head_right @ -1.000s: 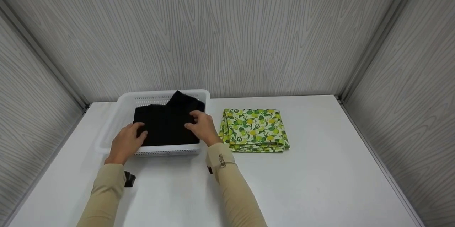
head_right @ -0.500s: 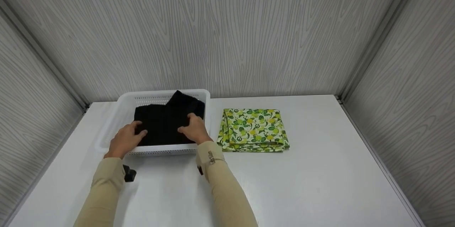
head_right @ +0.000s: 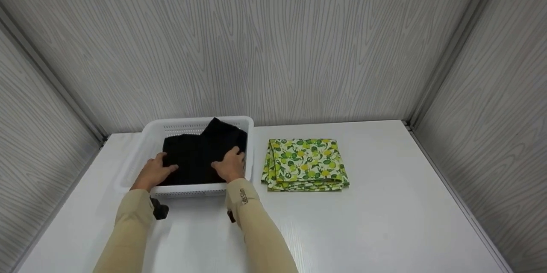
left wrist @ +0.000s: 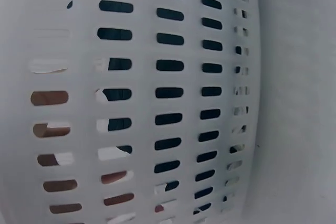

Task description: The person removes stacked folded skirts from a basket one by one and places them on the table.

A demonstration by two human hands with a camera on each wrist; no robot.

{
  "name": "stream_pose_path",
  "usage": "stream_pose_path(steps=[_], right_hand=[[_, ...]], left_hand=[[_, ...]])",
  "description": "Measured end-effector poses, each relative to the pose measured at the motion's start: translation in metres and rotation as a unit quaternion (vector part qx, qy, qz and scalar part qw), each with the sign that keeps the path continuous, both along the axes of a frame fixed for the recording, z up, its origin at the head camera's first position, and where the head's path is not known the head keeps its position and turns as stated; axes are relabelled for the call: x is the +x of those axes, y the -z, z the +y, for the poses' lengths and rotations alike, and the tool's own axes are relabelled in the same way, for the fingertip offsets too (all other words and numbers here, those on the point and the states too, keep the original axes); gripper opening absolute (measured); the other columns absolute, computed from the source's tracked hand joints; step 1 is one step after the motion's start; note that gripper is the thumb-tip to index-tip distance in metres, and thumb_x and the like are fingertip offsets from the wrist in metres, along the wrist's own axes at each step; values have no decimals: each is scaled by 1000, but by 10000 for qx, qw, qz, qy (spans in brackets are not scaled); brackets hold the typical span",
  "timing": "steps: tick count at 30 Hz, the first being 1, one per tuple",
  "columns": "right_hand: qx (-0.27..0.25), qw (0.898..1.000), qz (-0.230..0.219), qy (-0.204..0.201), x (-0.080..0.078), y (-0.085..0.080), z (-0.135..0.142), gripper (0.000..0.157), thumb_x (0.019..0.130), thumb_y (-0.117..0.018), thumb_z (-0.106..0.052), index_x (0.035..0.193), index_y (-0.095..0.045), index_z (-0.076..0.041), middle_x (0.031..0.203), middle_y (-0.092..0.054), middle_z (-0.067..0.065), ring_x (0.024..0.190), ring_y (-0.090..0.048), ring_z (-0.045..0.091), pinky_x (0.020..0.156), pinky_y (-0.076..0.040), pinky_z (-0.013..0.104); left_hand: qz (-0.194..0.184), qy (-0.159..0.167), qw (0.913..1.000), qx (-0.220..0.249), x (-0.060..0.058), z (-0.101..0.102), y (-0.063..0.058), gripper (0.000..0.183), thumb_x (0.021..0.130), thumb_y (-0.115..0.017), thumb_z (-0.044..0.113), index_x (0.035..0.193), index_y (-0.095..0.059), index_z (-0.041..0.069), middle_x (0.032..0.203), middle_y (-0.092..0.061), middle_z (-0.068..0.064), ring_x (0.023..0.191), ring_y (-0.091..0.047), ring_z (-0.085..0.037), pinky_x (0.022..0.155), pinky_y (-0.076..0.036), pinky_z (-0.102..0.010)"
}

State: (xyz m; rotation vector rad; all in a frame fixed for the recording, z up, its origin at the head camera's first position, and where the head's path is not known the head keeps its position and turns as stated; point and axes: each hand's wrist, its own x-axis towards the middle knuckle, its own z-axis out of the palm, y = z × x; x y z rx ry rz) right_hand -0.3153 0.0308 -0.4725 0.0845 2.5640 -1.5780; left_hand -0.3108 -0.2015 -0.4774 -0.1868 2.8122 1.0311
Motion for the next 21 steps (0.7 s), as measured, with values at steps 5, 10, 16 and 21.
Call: stream_pose_path(steps=[5, 10, 16, 21], right_hand=[[-207, 9995, -204, 99, -2, 1, 0, 92, 92, -72, -13, 156, -12, 14, 159, -24, 33, 146, -29, 43, 117, -30, 48], [-540, 9979, -336, 104, -5, 5, 1, 93, 92, -72, -8, 156, -8, 14, 161, -19, 32, 148, -25, 42, 118, -27, 46], [-1042, 9919, -730, 57, -7, 8, 2, 96, 92, -70, -5, 158, -3, 10, 164, -13, 28, 149, -20, 41, 118, -27, 47], [-1268, 9885, -807, 166, -9, 9, 2, 96, 90, -70, -2, 157, -4, 11, 163, -12, 29, 149, -18, 42, 119, -26, 49]], left_hand=[[-416, 71, 9990, 166, 0, -2, -1, 75, 103, -52, 30, 159, -15, -5, 156, -18, -40, 138, -27, -60, 111, -29, -66], [-668, 120, 9966, 469, -2, -3, -3, 80, 102, -51, 29, 158, -7, -9, 157, -13, -41, 143, -19, -57, 116, -24, -62], [-1006, -27, 9908, 910, -1, -8, -2, 90, 100, -53, 23, 154, 11, -12, 158, -5, -41, 147, -8, -54, 119, -17, -57], [-939, -470, 9905, 887, -2, -11, -1, 92, 98, -55, 21, 151, 9, -19, 154, -14, -46, 143, -20, -55, 117, -25, -56]])
